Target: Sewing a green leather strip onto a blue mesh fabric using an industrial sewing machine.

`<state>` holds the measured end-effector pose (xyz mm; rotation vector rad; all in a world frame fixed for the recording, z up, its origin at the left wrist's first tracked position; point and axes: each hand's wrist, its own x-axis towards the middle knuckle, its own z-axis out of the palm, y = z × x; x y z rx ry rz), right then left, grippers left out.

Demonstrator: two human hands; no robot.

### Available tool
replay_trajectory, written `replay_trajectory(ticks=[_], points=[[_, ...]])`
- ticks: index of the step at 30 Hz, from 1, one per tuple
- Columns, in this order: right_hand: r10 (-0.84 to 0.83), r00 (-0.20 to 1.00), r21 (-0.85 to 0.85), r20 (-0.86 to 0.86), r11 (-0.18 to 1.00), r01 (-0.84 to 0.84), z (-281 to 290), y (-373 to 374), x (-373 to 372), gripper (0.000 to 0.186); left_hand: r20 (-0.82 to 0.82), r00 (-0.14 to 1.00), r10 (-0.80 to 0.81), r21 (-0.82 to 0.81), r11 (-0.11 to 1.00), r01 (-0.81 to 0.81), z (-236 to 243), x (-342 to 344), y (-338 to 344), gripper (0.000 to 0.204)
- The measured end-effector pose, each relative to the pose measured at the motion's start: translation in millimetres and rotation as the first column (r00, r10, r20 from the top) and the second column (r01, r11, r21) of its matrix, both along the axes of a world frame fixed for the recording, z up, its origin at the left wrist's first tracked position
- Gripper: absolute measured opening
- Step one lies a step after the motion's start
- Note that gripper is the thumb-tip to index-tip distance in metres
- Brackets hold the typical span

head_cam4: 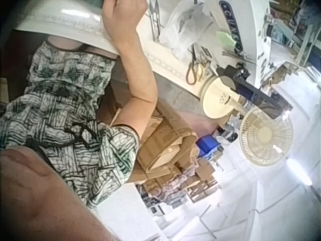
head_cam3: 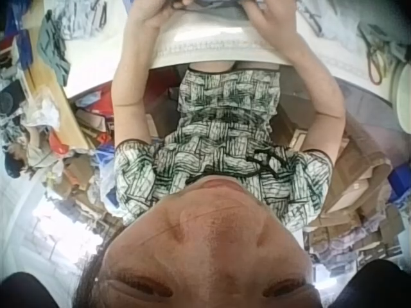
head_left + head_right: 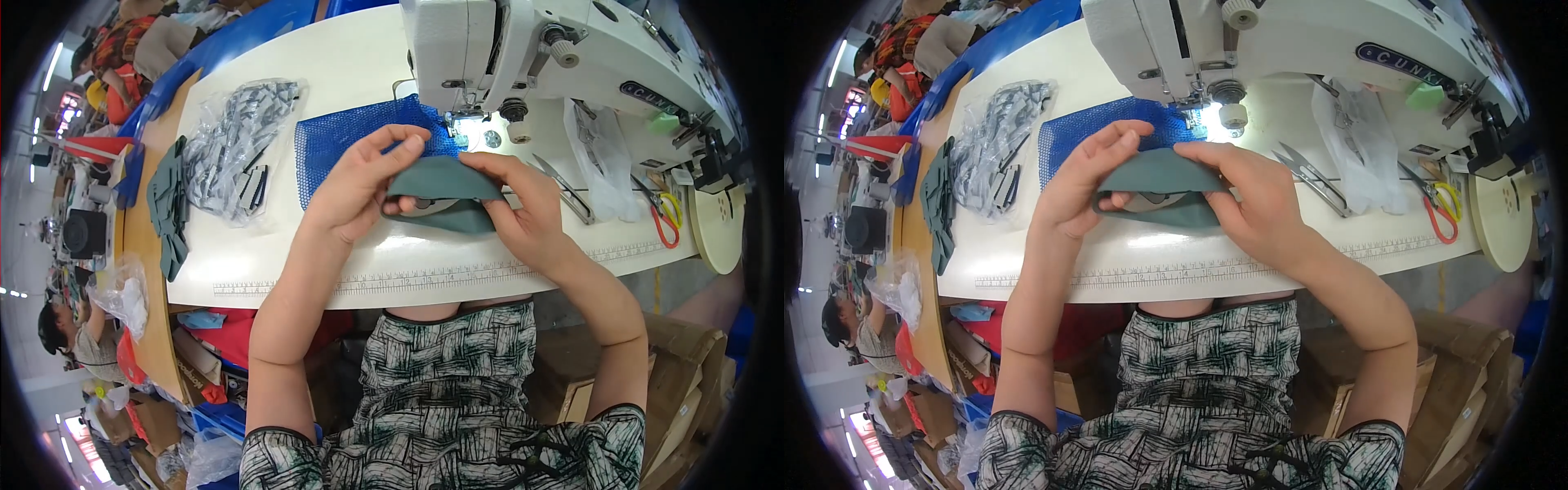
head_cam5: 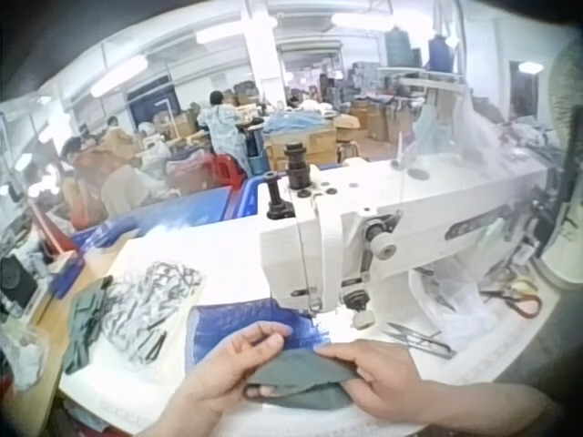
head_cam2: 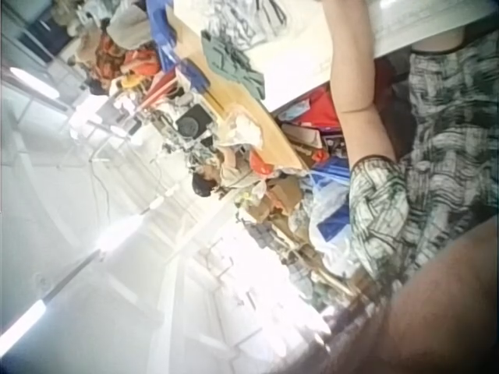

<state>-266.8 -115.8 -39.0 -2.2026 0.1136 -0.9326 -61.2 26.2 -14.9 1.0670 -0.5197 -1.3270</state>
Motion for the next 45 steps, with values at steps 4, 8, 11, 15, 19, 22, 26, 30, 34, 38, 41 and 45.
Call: replay_trajectory(ticks=[4,8,11,15,19,22,26,30,34,38,41,45], points=[[0.093,0.96,0.441,-0.264,0.897,0.034,4,5,-2,0.024,-0.108,0.991,0.075,-0.092,0.992,-0.085,-2,8,3,0.039],[0.249,0.911,0.708,-0.328,0.703,0.062,10,-7,1,0.031,0.057,0.998,0.013,-0.168,0.986,-0.004,-3,3,3,0.043],[0.257,0.919,0.751,-0.299,0.657,0.06,7,-8,3,0.033,0.347,0.937,0.047,-0.155,0.988,0.008,-2,-8,4,0.039],[0.243,0.939,0.723,-0.242,0.691,0.007,5,-8,1,0.032,0.387,0.916,0.104,-0.053,0.994,-0.091,0,-7,4,0.031],[0.152,0.962,0.655,-0.225,0.755,0.034,4,-3,0,0.027,0.483,0.862,0.153,-0.074,0.988,-0.134,-4,-6,2,0.023],[-0.032,0.989,0.345,-0.146,0.935,0.082,1,4,5,0.033,0.512,0.851,0.121,-0.127,0.99,-0.065,-9,-13,-1,0.018],[-0.099,0.995,-0.083,0.032,0.991,0.101,-2,1,6,0.025,0.697,0.713,-0.068,-0.043,0.99,0.136,-7,-18,1,0.023],[-0.087,0.995,0.179,-0.037,0.979,0.093,0,-5,1,0.01,0.601,0.798,-0.044,-0.056,0.994,0.097,-1,-15,2,0.024],[-0.072,0.99,0.533,-0.125,0.837,0.128,3,-5,-4,0.023,0.529,0.849,0.005,-0.096,0.994,0.053,3,-10,4,0.017],[-0.044,0.991,0.563,-0.126,0.819,0.108,3,-5,-4,0.03,0.498,0.863,0.086,-0.1,0.994,-0.041,3,-5,5,0.014],[0.002,0.991,0.564,-0.133,0.822,0.074,2,-6,-3,0.032,0.432,0.895,0.114,-0.081,0.993,-0.087,3,-4,5,0.018],[0.133,0.976,0.587,-0.174,0.809,-0.006,4,-6,-4,0.033,0.442,0.885,0.147,-0.039,0.989,-0.145,3,-3,6,0.017]])
